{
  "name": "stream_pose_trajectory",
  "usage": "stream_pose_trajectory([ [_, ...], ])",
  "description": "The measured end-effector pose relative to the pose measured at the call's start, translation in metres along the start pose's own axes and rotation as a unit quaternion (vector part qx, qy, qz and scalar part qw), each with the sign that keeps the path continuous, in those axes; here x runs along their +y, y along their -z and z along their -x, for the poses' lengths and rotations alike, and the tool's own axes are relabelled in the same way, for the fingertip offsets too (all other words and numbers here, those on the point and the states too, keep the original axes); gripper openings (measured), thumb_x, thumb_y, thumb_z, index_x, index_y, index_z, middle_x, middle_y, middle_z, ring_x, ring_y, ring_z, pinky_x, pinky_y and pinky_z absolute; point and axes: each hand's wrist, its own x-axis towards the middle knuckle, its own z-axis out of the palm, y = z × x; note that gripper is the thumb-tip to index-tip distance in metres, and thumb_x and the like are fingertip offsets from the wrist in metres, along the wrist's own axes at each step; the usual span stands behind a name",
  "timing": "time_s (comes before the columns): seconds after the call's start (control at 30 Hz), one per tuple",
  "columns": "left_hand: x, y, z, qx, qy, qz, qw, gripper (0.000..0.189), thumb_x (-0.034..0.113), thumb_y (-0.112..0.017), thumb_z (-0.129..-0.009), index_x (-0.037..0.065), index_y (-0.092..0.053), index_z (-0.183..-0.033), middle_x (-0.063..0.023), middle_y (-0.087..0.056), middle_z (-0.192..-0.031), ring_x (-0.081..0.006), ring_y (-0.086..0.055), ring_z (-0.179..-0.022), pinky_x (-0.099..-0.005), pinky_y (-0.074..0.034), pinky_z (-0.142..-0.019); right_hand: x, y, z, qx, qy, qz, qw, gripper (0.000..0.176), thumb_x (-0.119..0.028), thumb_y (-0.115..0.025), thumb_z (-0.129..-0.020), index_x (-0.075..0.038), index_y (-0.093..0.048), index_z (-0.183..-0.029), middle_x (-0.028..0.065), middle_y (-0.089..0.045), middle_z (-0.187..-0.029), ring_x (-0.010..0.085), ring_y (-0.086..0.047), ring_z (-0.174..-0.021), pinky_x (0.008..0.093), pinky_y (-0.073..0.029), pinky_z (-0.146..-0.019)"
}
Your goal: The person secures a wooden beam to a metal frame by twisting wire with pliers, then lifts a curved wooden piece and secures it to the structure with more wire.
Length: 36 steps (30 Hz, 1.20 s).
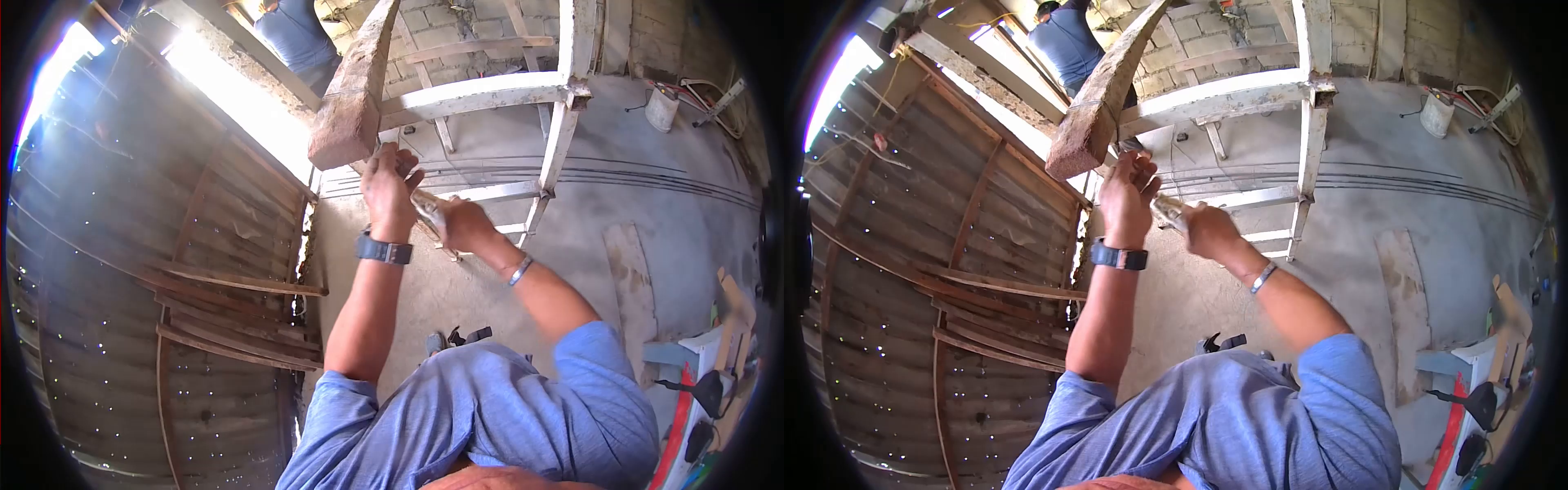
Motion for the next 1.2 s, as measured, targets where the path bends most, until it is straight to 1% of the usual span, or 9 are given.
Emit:
stream_pose_trajectory([
  [0.17, 0.040, 0.030, -0.015, -0.073, 0.087, -0.100, 0.988, 0.017, 0.018, -0.058, -0.091, 0.003, -0.060, -0.097, -0.0014, -0.056, -0.075, -0.0083, -0.050, -0.057, -0.0185, -0.033, -0.043, 0.025, 0.057, -0.003, -0.034, 0.019, 0.042, 0.998, 0.017, -0.003, -0.054, -0.071, 0.005, -0.057, -0.085, 0.0255, -0.060, -0.075, 0.0362, -0.065, -0.069, 0.0413, -0.054, -0.063],
  [0.4, 0.057, 0.059, -0.038, -0.158, -0.111, -0.438, 0.878, 0.020, 0.020, -0.062, -0.089, 0.002, -0.066, -0.082, -0.0023, -0.060, -0.064, -0.0084, -0.053, -0.051, -0.0209, -0.039, -0.044, 0.026, 0.142, 0.015, -0.099, 0.051, 0.042, 0.993, 0.013, -0.008, -0.056, -0.074, 0.003, -0.058, -0.079, 0.0256, -0.060, -0.071, 0.0393, -0.063, -0.069, 0.0448, -0.052, -0.064],
  [0.63, -0.032, 0.063, -0.057, -0.156, -0.176, -0.117, 0.965, 0.024, 0.022, -0.057, -0.093, -0.001, -0.064, -0.093, -0.0083, -0.066, -0.074, -0.0148, -0.064, -0.065, -0.0268, -0.054, -0.061, -0.037, 0.144, 0.033, -0.253, -0.018, -0.232, 0.939, 0.021, -0.018, -0.060, -0.082, 0.003, -0.056, -0.083, 0.0172, -0.059, -0.066, 0.0260, -0.061, -0.061, 0.0370, -0.049, -0.059],
  [0.77, -0.069, 0.027, -0.053, -0.119, -0.288, -0.128, 0.941, 0.018, 0.011, -0.047, -0.096, -0.002, -0.057, -0.104, -0.0088, -0.065, -0.082, -0.0151, -0.065, -0.076, -0.0248, -0.054, -0.065, -0.069, 0.114, 0.029, -0.257, -0.034, -0.446, 0.857, 0.022, -0.019, -0.059, -0.084, 0.000, -0.052, -0.077, 0.0113, -0.052, -0.058, 0.0184, -0.058, -0.057, 0.0331, -0.048, -0.055],
  [0.83, -0.077, 0.010, -0.051, -0.104, -0.315, -0.117, 0.936, 0.019, 0.011, -0.047, -0.097, -0.003, -0.055, -0.105, -0.0089, -0.065, -0.084, -0.0148, -0.065, -0.077, -0.0242, -0.053, -0.065, -0.089, 0.108, 0.022, -0.251, -0.022, -0.413, 0.875, 0.019, -0.019, -0.057, -0.086, -0.001, -0.054, -0.080, 0.0126, -0.055, -0.062, 0.0207, -0.058, -0.059, 0.0348, -0.048, -0.057],
  [0.9, -0.084, -0.002, -0.042, -0.125, -0.267, -0.071, 0.953, 0.023, 0.014, -0.046, -0.098, -0.004, -0.054, -0.109, -0.0095, -0.065, -0.087, -0.0149, -0.064, -0.080, -0.0261, -0.053, -0.069, -0.101, 0.095, 0.015, -0.258, -0.018, -0.352, 0.900, 0.020, -0.020, -0.055, -0.086, -0.001, -0.055, -0.082, 0.0165, -0.059, -0.070, 0.0272, -0.060, -0.063, 0.0377, -0.050, -0.061],
  [1.03, -0.136, 0.041, -0.028, -0.166, -0.239, -0.287, 0.913, 0.031, 0.024, -0.054, -0.095, -0.005, -0.060, -0.103, -0.0076, -0.065, -0.084, -0.0133, -0.060, -0.076, -0.0250, -0.049, -0.068, -0.088, 0.087, 0.008, -0.217, 0.015, -0.268, 0.939, 0.021, -0.019, -0.055, -0.082, 0.001, -0.056, -0.087, 0.0228, -0.061, -0.078, 0.0383, -0.061, -0.074, 0.0440, -0.050, -0.068],
  [1.1, -0.203, 0.110, -0.024, -0.230, -0.088, -0.263, 0.933, 0.030, 0.025, -0.057, -0.093, -0.004, -0.062, -0.098, -0.0068, -0.064, -0.084, -0.0111, -0.057, -0.073, -0.0241, -0.048, -0.065, -0.059, 0.080, 0.013, -0.218, 0.011, -0.166, 0.962, 0.022, -0.019, -0.056, -0.079, 0.001, -0.057, -0.089, 0.0224, -0.061, -0.077, 0.0393, -0.061, -0.074, 0.0445, -0.050, -0.068],
  [1.2, -0.181, 0.170, 0.017, -0.058, 0.045, -0.165, 0.984, 0.023, 0.021, -0.057, -0.093, -0.001, -0.062, -0.099, -0.0070, -0.064, -0.083, -0.0107, -0.058, -0.070, -0.0243, -0.049, -0.061, -0.012, 0.061, 0.019, -0.127, -0.054, -0.077, 0.987, 0.020, -0.014, -0.057, -0.076, 0.002, -0.056, -0.087, 0.0248, -0.061, -0.076, 0.0406, -0.062, -0.074, 0.0465, -0.050, -0.067],
])
